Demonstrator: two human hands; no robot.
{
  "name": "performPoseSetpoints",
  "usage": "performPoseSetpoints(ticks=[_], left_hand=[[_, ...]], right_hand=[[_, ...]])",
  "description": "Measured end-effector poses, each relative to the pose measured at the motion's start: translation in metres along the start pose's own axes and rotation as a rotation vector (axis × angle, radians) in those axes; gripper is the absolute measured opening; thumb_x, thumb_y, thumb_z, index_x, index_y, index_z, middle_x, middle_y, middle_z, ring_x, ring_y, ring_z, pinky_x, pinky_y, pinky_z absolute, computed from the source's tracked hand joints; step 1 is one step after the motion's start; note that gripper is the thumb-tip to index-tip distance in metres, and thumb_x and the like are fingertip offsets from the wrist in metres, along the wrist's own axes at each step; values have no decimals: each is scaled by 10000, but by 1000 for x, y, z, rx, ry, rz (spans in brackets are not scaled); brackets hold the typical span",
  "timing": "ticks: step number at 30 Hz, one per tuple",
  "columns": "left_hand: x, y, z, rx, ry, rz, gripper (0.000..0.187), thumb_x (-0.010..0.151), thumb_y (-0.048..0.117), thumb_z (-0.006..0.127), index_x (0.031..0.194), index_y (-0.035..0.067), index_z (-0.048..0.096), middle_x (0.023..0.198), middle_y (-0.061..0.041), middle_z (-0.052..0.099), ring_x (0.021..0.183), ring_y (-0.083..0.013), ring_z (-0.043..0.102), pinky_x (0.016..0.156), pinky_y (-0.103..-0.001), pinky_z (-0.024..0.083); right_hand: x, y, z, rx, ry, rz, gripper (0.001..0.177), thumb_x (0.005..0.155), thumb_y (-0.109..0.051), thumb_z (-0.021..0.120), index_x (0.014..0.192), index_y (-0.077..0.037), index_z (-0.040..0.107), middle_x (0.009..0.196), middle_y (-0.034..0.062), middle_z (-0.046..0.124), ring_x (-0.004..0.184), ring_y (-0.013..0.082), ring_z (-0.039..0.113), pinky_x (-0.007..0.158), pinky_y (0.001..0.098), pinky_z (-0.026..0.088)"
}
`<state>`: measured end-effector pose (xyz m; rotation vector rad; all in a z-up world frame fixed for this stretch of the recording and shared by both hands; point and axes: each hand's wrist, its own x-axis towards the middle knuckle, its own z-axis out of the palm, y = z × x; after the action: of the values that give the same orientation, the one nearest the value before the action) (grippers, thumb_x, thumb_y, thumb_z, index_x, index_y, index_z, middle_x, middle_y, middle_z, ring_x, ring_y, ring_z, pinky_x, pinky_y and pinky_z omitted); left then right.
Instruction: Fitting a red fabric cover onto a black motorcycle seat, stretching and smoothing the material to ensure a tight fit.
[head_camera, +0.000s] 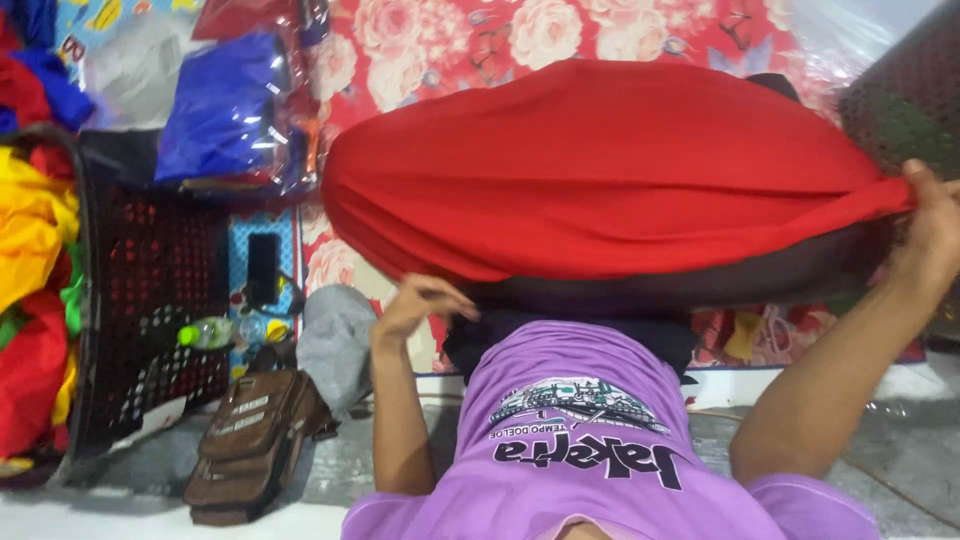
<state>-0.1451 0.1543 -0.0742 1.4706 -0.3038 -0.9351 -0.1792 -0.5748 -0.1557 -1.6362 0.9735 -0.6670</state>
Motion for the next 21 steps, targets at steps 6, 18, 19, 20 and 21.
performPoseSetpoints(ticks=[6, 18, 19, 20, 21], left_hand=[[-4, -55, -79, -615, 1360, 238, 354, 967, 305, 742, 731, 100, 573, 541, 1, 471, 456, -86, 447, 409, -177, 261], [18, -37, -76, -1137, 1053, -225, 939, 815, 725, 489, 1563, 161, 421, 1536, -155, 538, 1375, -377, 535, 1094, -573, 480], [19, -46, -80, -1113, 1109, -190, 863, 813, 678, 500, 1503, 164, 429, 1479, -142, 540, 1325, -360, 535, 1053, -556, 478], [21, -55, -85, -1086, 1163, -156, 788, 811, 631, 512, 1443, 167, 436, 1423, -129, 541, 1274, -344, 536, 1012, -540, 476], [22, -64, -91, -1083, 1162, -153, 788, 811, 631, 512, 1443, 167, 436, 1423, -129, 541, 1274, -344, 536, 1012, -540, 476]], right_hand=[[22, -45, 62, 221, -399, 300, 305, 988, -598, 781, 954, -343, 617, 767, -215, 547, 672, -76, 511, 647, 88, 417], [-124, -189, 109, 554, -834, 410, 207, 1002, -392, 719, 917, -238, 609, 753, -132, 637, 406, -47, 375, 339, 66, 261], [-140, -194, 108, 606, -806, 459, 209, 1007, -349, 711, 892, -216, 598, 742, -118, 629, 392, -32, 373, 330, 80, 262], [-156, -198, 106, 660, -774, 508, 218, 1012, -307, 704, 867, -194, 588, 732, -104, 622, 377, -18, 371, 320, 94, 262], [-163, -194, 106, 664, -773, 506, 218, 1012, -307, 704, 867, -194, 588, 732, -104, 622, 377, -18, 371, 320, 94, 262]])
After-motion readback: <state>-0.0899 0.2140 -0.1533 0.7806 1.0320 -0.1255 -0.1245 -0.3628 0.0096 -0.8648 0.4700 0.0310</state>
